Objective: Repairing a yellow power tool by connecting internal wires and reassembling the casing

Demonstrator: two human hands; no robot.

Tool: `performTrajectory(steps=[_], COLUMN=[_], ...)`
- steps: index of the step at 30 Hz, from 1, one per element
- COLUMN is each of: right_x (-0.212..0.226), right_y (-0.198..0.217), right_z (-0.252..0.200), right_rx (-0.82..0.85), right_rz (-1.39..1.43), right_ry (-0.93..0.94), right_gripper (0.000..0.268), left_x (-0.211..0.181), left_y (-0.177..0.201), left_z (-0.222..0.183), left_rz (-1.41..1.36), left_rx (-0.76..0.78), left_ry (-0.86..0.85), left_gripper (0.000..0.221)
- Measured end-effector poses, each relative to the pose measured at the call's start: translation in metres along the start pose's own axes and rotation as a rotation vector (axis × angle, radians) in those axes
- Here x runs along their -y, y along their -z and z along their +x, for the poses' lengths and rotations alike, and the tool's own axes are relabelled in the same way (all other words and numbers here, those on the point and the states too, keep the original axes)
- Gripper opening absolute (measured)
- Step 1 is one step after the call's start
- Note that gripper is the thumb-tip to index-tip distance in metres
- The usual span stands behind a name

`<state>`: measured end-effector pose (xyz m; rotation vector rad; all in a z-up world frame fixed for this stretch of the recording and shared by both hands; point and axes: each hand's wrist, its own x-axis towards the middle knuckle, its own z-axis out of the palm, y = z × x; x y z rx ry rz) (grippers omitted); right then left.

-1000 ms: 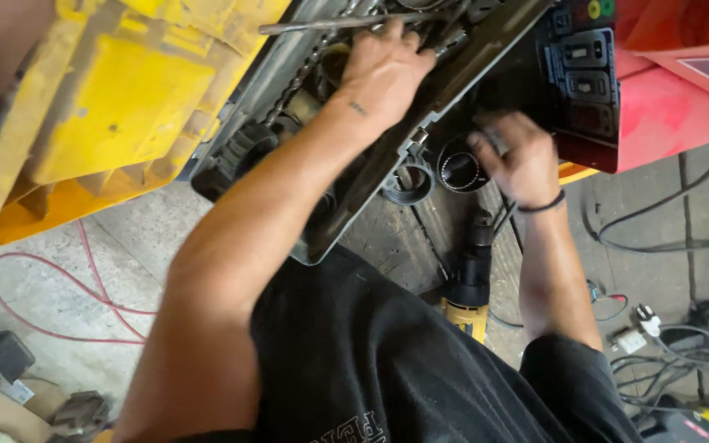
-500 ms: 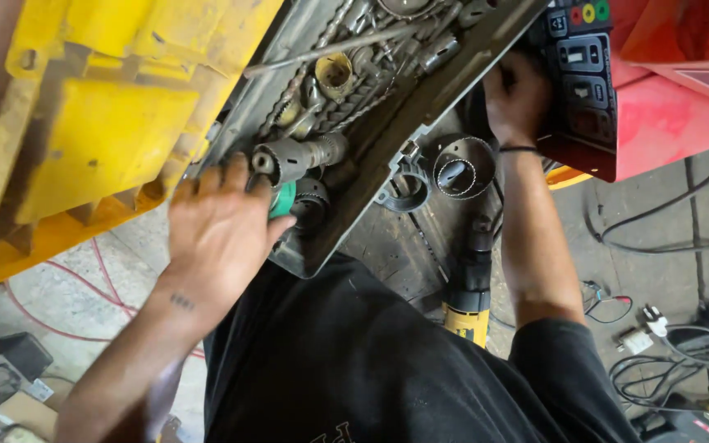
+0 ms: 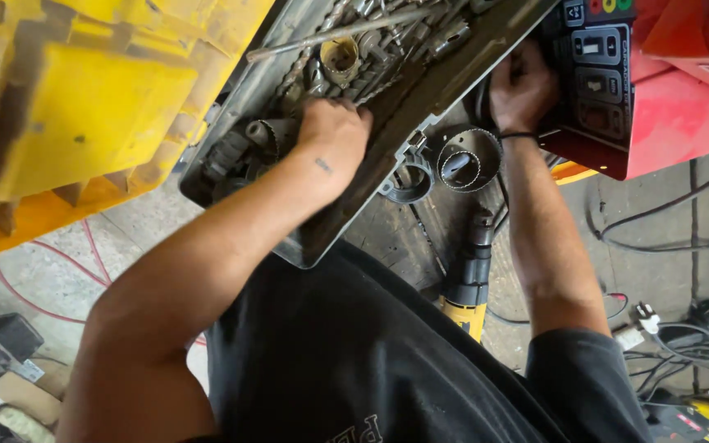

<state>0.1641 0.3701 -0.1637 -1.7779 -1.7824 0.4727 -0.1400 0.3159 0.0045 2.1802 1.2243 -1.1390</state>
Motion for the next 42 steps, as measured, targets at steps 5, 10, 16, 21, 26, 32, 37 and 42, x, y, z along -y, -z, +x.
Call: performTrajectory(steps=[5,10,16,21,26,32,37,42], right_x=[-0.017,-0.013,-0.007,-0.01,-0.073,-0.043,-0.037,-0.036], right_y=[-0.007,-0.008,-0.009,-0.01,-0.033,-0.018,-0.013,-0.015], right_z=[-0.001,0.001,0.004,0.001,-0.002,0.0,0.0,0.002], right_rx=[-0.013,-0.04,-0.062,-0.084,-0.009,0.065,0.121,0.102], right_rz=[-0.047,0.075,0.028,-0.143,-0.57,-0.508,-0.54,-0.575], right_ry=[0.054,0.133,0.138,0.083,0.093,0.219,0.161,0.142], right_gripper=[0.026,0.022,0.023,0.037,0.034,0.043,0.044,0.04], left_x=[0.015,0.042,0.076,0.078,0.077,0.059,0.055,0.032], left_y=[-0.021,-0.004,-0.02,-0.032,-0.034,-0.043,-0.016,0.01], left_z=[-0.001,-0.079,-0.136,-0.142,-0.15,-0.122,-0.115,-0.028], left_rz=[-0.051,0.02,-0.1,-0.24,-0.133,0.219,0.195,-0.059], left_rx=[-0.021,-0.017,-0.43,-0.563,-0.7,-0.689,-0.738,-0.587], left_ry=[-0.081,-0.058,0.157,0.167,0.278,0.463,0.353,0.155], left_gripper=[0.028,0.047,0.044,0.048,0.048,0.068,0.035,0.058])
